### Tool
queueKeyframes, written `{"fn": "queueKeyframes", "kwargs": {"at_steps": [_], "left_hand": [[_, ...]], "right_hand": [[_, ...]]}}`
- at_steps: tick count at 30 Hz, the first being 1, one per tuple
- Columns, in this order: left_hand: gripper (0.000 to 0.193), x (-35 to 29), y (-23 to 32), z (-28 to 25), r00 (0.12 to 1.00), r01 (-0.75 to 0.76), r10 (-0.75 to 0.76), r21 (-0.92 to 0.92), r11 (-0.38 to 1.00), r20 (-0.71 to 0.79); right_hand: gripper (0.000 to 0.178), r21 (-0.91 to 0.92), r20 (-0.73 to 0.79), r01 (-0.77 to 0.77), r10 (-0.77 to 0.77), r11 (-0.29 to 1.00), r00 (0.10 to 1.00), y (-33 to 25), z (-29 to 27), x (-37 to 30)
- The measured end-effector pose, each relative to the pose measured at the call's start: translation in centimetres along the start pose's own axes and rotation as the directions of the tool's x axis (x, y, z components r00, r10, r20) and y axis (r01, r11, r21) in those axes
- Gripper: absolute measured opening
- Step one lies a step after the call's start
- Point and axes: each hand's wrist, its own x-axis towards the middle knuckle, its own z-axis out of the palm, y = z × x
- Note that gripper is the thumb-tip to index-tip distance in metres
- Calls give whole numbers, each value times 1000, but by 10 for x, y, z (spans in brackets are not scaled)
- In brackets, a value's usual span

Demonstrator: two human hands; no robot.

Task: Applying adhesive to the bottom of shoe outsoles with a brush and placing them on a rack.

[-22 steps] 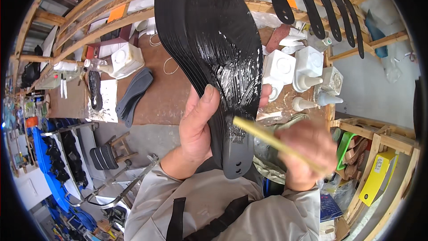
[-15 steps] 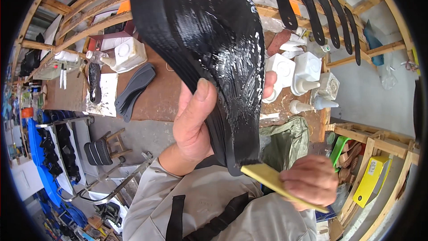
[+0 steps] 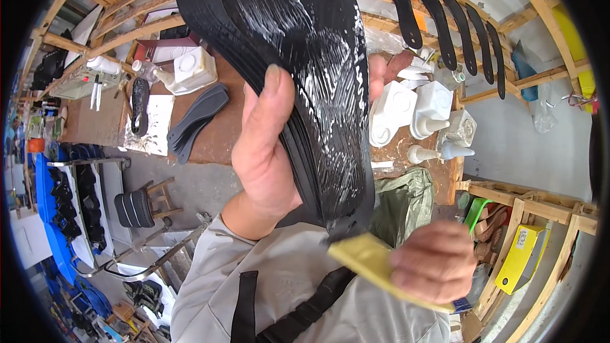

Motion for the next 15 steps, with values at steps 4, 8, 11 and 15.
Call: {"fn": "queueKeyframes", "kwargs": {"at_steps": [4,8,11,15], "left_hand": [[55,1,11,3,998,62,-66,-200,978,-17],[55,0,17,2,995,99,-95,-342,934,28],[54,1,15,5,992,121,-103,-359,925,67],[54,0,20,18,991,123,-88,-401,908,104]], "right_hand": [[18,-78,99,77,-69,994,993,-3,3,2],[18,106,151,74,-89,992,984,-15,-9,-10],[18,66,80,172,-177,983,981,6,-26,7],[22,-114,92,175,-165,978,982,14,-20,5]]}}
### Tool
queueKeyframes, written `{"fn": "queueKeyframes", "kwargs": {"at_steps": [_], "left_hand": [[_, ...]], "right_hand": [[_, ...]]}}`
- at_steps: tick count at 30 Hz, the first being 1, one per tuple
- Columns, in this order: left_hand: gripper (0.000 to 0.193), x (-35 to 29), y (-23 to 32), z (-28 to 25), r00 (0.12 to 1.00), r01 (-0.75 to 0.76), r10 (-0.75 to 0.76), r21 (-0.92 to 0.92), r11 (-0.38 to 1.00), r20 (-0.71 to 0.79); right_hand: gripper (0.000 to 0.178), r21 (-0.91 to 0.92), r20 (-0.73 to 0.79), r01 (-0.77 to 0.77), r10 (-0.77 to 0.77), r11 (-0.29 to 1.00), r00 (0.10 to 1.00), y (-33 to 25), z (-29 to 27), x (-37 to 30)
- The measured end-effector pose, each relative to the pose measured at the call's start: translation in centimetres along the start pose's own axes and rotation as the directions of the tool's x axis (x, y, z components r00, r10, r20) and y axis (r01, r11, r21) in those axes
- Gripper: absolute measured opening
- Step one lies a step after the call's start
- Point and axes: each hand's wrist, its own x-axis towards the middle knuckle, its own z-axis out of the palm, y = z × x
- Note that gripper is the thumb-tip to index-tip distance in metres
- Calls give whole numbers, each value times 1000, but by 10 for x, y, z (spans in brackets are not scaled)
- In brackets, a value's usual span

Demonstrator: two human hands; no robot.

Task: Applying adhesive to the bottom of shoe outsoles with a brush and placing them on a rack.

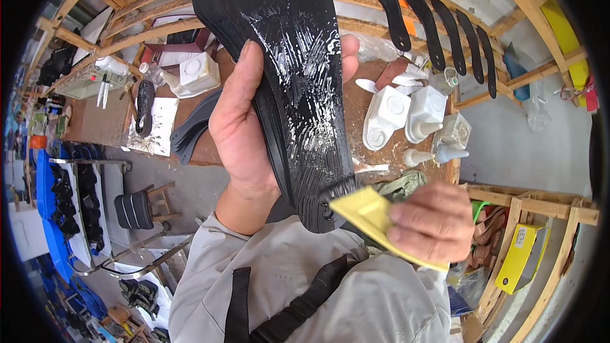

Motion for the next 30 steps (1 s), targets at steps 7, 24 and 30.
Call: {"fn": "queueKeyframes", "kwargs": {"at_steps": [7,24,30], "left_hand": [[56,-12,0,13,986,-162,163,255,953,15],[55,-30,-27,28,950,-309,297,408,859,95],[49,-35,-25,29,938,-336,339,455,825,78]], "right_hand": [[18,307,-171,-269,331,913,928,-37,-15,-25],[21,489,-647,-497,680,717,346,-13,-7,49],[17,415,-616,-553,671,722,414,-12,14,40]]}}
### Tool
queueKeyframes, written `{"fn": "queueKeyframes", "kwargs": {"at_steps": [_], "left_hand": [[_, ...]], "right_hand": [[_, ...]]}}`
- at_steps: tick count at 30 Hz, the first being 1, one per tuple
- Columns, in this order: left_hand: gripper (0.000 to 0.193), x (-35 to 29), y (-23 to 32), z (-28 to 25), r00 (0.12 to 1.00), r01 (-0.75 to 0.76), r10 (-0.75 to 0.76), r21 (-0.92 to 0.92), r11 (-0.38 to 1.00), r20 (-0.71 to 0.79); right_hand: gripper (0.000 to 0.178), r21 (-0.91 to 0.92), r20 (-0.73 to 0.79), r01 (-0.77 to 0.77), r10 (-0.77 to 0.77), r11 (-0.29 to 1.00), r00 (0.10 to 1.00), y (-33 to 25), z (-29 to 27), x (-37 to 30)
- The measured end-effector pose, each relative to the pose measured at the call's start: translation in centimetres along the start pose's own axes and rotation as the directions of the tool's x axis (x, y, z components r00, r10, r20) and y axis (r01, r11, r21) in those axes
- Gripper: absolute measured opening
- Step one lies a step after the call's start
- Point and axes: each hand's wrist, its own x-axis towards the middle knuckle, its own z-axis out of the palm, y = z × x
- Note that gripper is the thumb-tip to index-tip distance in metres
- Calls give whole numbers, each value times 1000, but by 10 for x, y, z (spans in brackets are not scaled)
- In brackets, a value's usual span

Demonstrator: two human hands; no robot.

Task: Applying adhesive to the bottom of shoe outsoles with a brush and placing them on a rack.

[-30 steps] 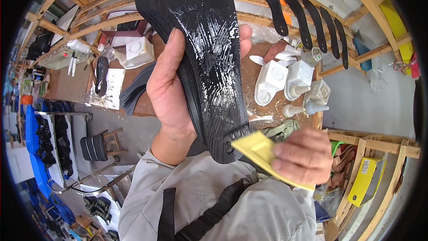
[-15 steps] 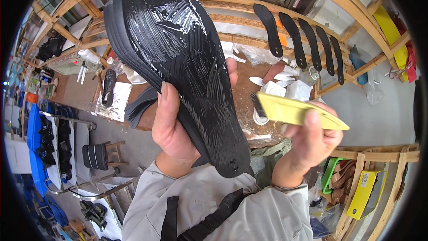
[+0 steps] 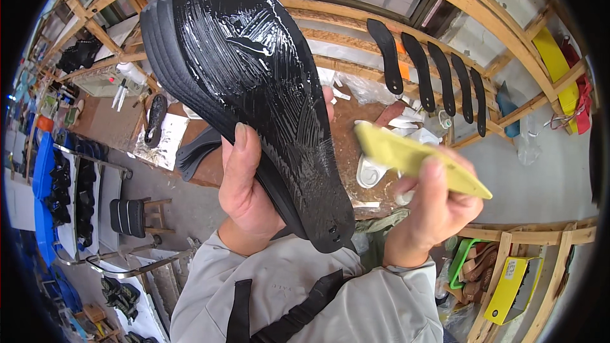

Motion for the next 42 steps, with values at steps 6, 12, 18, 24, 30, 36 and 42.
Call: {"fn": "queueKeyframes", "kwargs": {"at_steps": [6,12,18,24,30,36,42], "left_hand": [[48,4,7,-2,996,80,-81,-35,996,-44],[49,11,8,-6,991,120,-124,-75,990,-51],[47,22,22,-15,990,137,-140,-165,977,-7],[48,20,27,-16,998,50,-53,-87,995,-34],[46,16,31,-10,995,-32,34,16,999,-99],[47,9,25,-6,991,-96,103,76,992,-89],[47,4,29,-6,991,-60,71,101,993,-115]], "right_hand": [[14,-98,311,168,-131,981,941,2,-30,-14],[20,231,447,431,-489,872,749,12,-35,-10],[22,309,823,549,-507,777,255,-9,-76,-4],[19,271,703,638,-601,720,380,0,-36,-19],[13,287,458,390,-482,875,747,-8,-48,-31],[18,129,253,-30,-4,991,967,-8,10,-29],[14,127,-6,-28,29,991,1000,-4,45,10]]}}
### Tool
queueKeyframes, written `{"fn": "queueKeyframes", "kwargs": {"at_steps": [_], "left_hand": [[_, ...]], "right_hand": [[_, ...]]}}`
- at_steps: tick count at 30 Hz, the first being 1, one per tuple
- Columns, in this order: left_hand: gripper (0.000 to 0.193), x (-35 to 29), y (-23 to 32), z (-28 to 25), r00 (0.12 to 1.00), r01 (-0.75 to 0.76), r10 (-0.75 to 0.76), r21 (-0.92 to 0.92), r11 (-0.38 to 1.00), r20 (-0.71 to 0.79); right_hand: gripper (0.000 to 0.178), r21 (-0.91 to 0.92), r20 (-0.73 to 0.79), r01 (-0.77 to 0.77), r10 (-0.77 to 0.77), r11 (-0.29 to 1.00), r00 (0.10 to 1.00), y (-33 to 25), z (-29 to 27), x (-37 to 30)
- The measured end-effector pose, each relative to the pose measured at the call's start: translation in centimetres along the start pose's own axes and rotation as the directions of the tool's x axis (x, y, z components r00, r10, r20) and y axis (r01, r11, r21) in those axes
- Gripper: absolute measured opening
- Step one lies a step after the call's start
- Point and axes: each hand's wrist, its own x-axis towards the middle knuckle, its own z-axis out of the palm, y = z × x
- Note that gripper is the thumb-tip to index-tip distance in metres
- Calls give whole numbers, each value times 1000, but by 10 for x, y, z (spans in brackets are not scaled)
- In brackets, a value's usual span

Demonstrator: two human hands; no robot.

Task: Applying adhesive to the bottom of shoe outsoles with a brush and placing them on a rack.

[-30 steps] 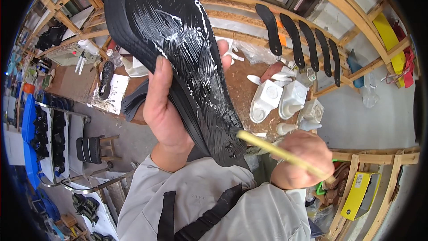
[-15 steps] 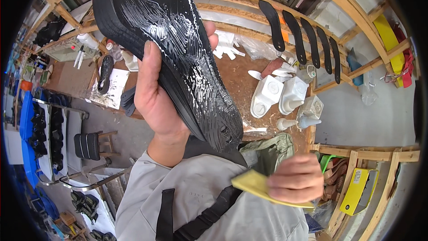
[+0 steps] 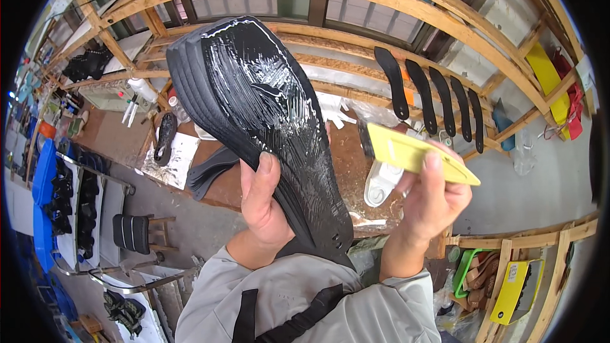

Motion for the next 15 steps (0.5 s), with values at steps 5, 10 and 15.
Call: {"fn": "queueKeyframes", "kwargs": {"at_steps": [5,10,15], "left_hand": [[47,9,14,-25,994,97,-96,-19,995,44],[49,29,39,-61,906,419,-413,-305,855,87],[53,28,33,-101,725,685,-586,-466,560,362]], "right_hand": [[19,-160,76,269,-260,950,963,10,3,-3],[13,44,-111,277,-271,960,956,24,-38,23],[28,-89,326,37,-6,995,945,63,-17,13]]}}
